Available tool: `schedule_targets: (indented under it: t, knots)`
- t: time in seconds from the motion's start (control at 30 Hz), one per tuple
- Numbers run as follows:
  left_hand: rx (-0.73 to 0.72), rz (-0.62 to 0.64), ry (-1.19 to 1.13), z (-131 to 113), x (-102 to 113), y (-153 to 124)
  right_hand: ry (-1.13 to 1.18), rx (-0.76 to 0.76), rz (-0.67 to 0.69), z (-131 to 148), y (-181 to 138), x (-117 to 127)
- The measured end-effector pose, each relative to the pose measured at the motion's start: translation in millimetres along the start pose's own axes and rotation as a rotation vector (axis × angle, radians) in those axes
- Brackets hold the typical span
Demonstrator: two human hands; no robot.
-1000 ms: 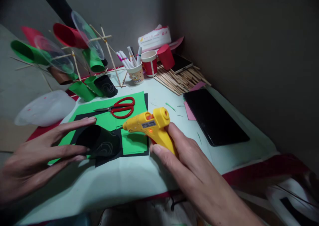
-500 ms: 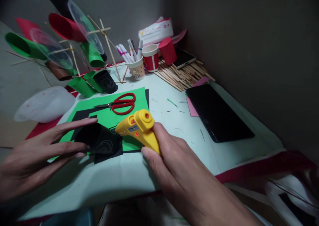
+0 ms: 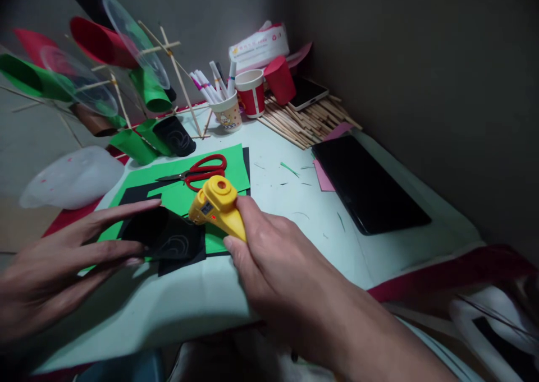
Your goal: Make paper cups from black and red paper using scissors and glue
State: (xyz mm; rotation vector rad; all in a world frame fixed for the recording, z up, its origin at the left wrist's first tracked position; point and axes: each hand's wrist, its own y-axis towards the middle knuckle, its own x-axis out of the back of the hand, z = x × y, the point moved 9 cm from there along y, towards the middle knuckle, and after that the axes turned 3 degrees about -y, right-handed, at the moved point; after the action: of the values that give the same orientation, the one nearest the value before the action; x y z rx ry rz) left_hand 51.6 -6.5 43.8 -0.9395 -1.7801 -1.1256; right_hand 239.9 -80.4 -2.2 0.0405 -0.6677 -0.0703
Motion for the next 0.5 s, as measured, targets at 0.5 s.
schedule_targets:
  t: [0.5]
  knots:
    - [-0.038, 0.047, 0.018, -3.2, -2.3, 2.1, -0.022, 0.025, 0.034, 3.0, 2.7, -1.5]
